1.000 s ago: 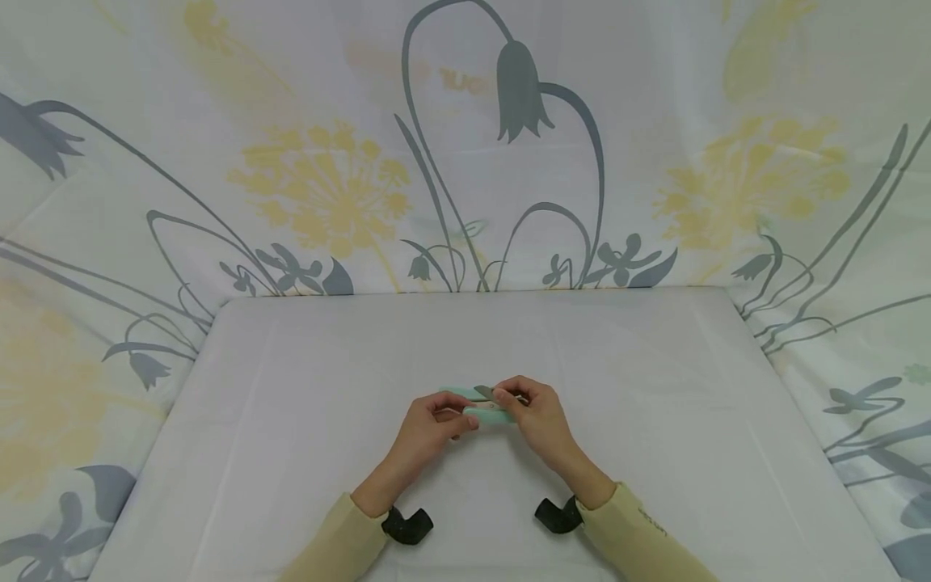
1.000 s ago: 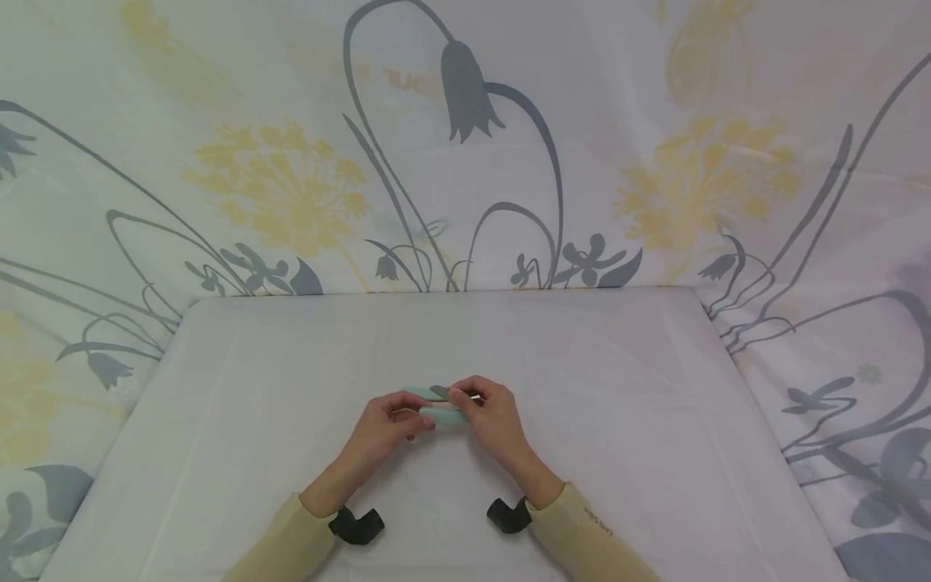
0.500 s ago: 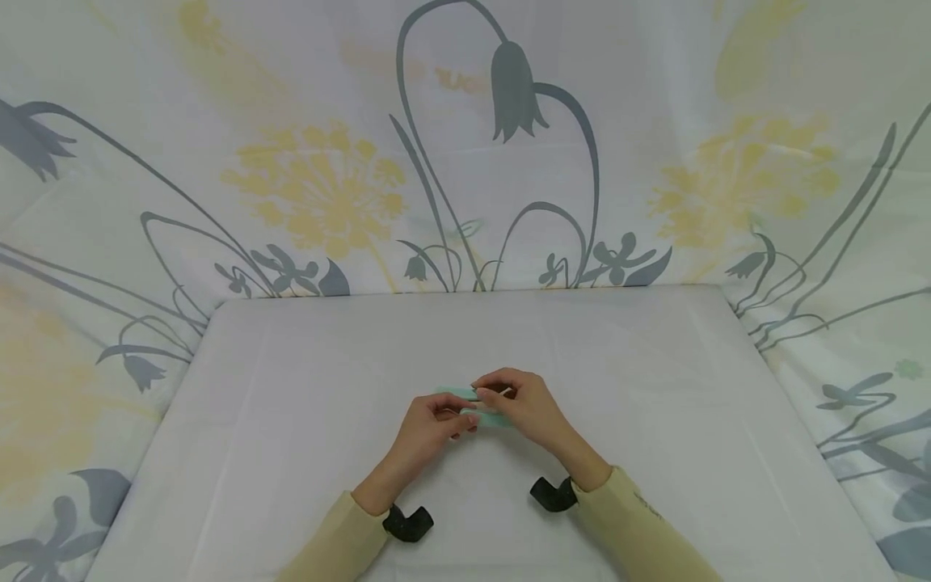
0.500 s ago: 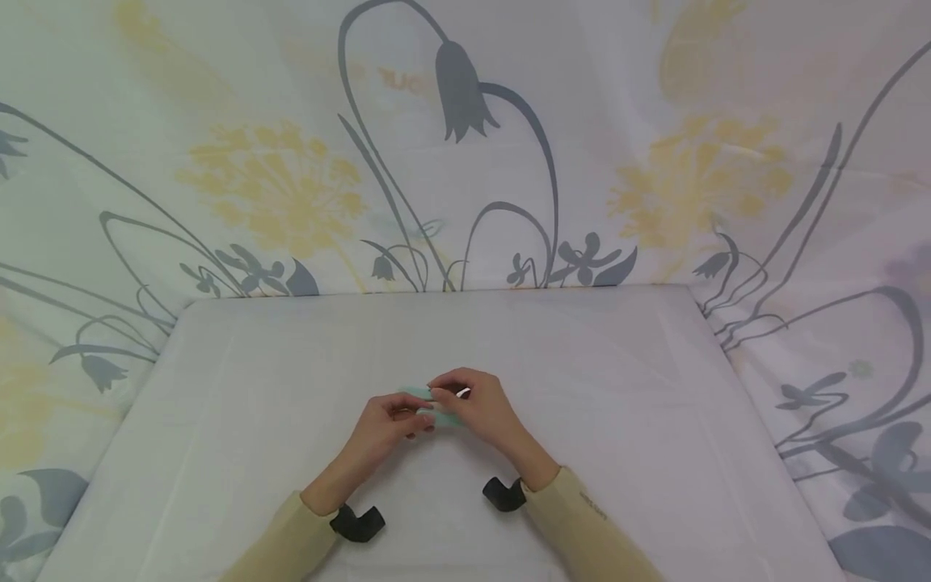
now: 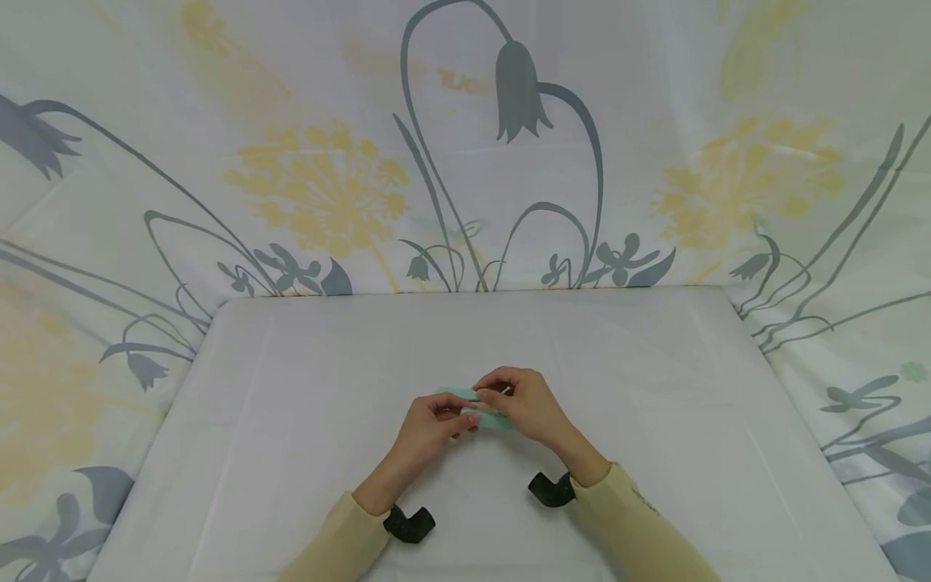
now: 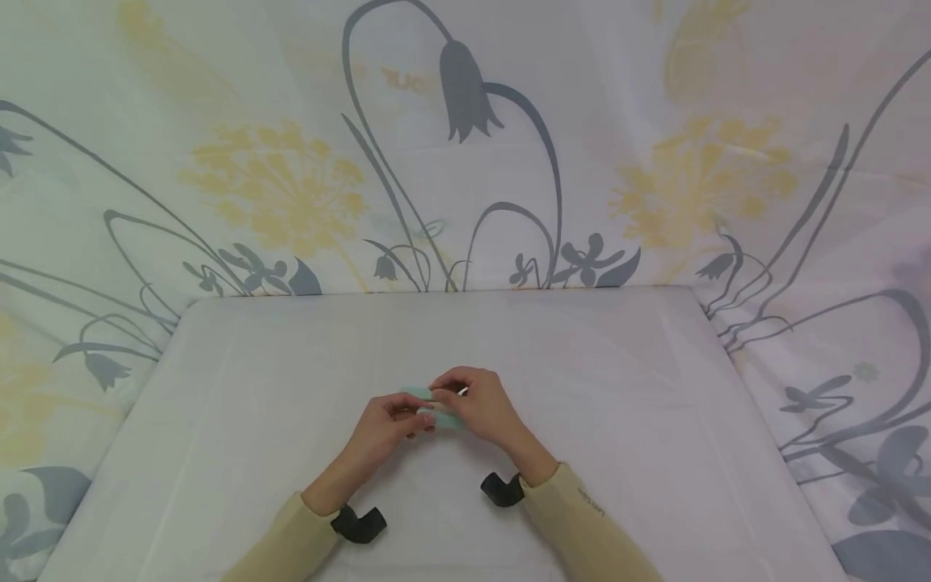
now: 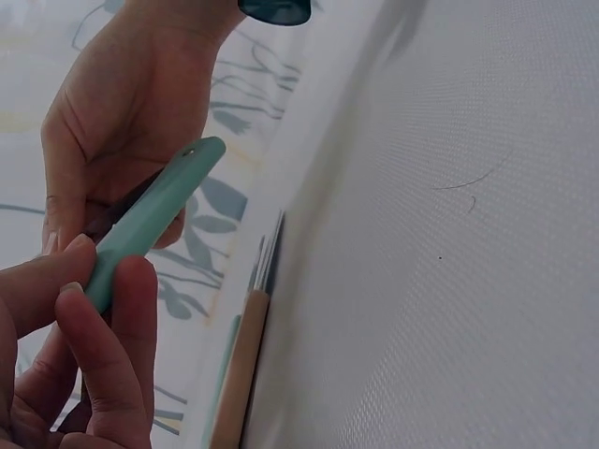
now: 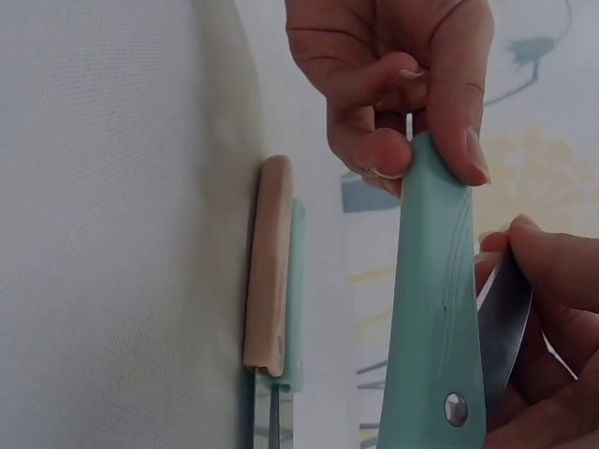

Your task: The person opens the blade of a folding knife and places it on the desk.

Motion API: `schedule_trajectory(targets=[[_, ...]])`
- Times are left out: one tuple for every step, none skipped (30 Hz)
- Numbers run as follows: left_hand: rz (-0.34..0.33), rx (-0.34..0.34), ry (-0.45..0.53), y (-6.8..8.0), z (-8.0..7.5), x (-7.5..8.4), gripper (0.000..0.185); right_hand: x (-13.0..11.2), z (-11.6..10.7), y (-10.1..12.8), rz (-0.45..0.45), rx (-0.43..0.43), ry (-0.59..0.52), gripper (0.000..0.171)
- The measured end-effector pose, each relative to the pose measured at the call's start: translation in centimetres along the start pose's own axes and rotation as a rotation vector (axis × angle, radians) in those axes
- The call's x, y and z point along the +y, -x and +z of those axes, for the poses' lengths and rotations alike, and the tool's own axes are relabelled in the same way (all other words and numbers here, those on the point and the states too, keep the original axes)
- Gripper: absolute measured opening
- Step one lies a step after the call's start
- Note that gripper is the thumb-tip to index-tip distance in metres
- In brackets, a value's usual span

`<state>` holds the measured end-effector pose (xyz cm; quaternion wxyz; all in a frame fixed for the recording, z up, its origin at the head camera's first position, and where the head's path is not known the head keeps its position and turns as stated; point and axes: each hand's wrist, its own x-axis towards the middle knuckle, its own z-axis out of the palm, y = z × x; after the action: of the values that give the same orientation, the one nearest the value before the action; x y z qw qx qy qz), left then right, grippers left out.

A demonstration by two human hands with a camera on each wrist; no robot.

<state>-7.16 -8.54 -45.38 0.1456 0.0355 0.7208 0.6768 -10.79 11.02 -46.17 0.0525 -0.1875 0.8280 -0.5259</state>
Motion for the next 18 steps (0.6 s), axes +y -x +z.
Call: schedule_trajectory(targets=[[0.000, 0.003, -0.003, 0.0, 0.0, 0.0, 0.015, -0.1, 0.0, 0.0, -0.001, 0.003, -0.005, 0.014], [-0.001, 0.004, -0.003, 0.0, 0.1, 0.0, 0.015, -0.1, -0.1, 0.0, 0.004, 0.006, -0.009, 0.013], [-0.002, 0.006, -0.005, 0.0, 0.1, 0.1, 0.015, -0.1, -0.1, 0.0, 0.009, 0.009, -0.012, 0.013], [-0.005, 0.008, -0.005, 0.0, 0.1, 0.1, 0.014, -0.1, -0.2, 0.0, 0.013, 0.013, -0.015, 0.013], [-0.008, 0.009, -0.002, 0.0, 0.1, 0.1, 0.014, -0.1, -0.2, 0.0, 0.018, 0.016, -0.017, 0.013], [-0.010, 0.011, 0.001, 0.0, 0.1, 0.2, 0.014, -0.1, -0.3, 0.0, 0.022, 0.020, -0.020, 0.013], [-0.014, 0.013, 0.004, 0.0, 0.1, 0.2, 0.014, -0.1, -0.3, 0.0, 0.023, 0.024, -0.021, 0.013], [-0.018, 0.015, 0.006, 0.0, 0.1, 0.3, 0.014, -0.1, -0.4, 0.0, 0.028, 0.028, -0.020, 0.013], [-0.020, 0.017, 0.007, 0.0, 0.1, 0.4, 0.014, -0.1, -0.5, 0.0, 0.025, 0.031, -0.017, 0.013], [-0.023, 0.018, 0.008, 0.0, 0.1, 0.4, 0.014, 0.0, -0.5, 0.0, 0.021, 0.035, -0.016, 0.013], [-0.024, 0.020, 0.008, 0.0, 0.1, 0.3, 0.014, 0.0, -0.6, 0.0, 0.019, 0.036, -0.017, 0.014], [-0.023, 0.021, 0.008, 0.0, 0.1, 0.3, 0.014, 0.0, -0.7, 0.0, 0.016, 0.037, -0.019, 0.014], [-0.025, 0.021, 0.006, -0.1, 0.1, 0.1, 0.014, 0.1, -0.8, 0.0, 0.015, 0.038, -0.020, 0.015], [-0.027, 0.021, 0.006, -0.3, 0.1, -0.2, 0.014, 0.1, -1.0, 0.0, 0.015, 0.038, -0.022, 0.016], [-0.028, 0.022, 0.006, -0.4, 0.0, -0.6, 0.014, 0.2, -1.1, 0.1, 0.016, 0.037, -0.031, 0.016], [-0.028, 0.023, 0.005, -0.6, 0.0, -1.0, 0.015, 0.2, -1.2, 0.1, 0.020, 0.037, -0.041, 0.017], [-0.030, 0.024, 0.007, -0.7, 0.0, -1.4, 0.016, 0.2, -1.4, 0.1, 0.030, 0.036, -0.057, 0.017], [-0.029, 0.026, 0.009, -0.9, -0.1, -1.8, 0.017, 0.2, -1.5, 0.2, 0.044, 0.038, -0.073, 0.018]])
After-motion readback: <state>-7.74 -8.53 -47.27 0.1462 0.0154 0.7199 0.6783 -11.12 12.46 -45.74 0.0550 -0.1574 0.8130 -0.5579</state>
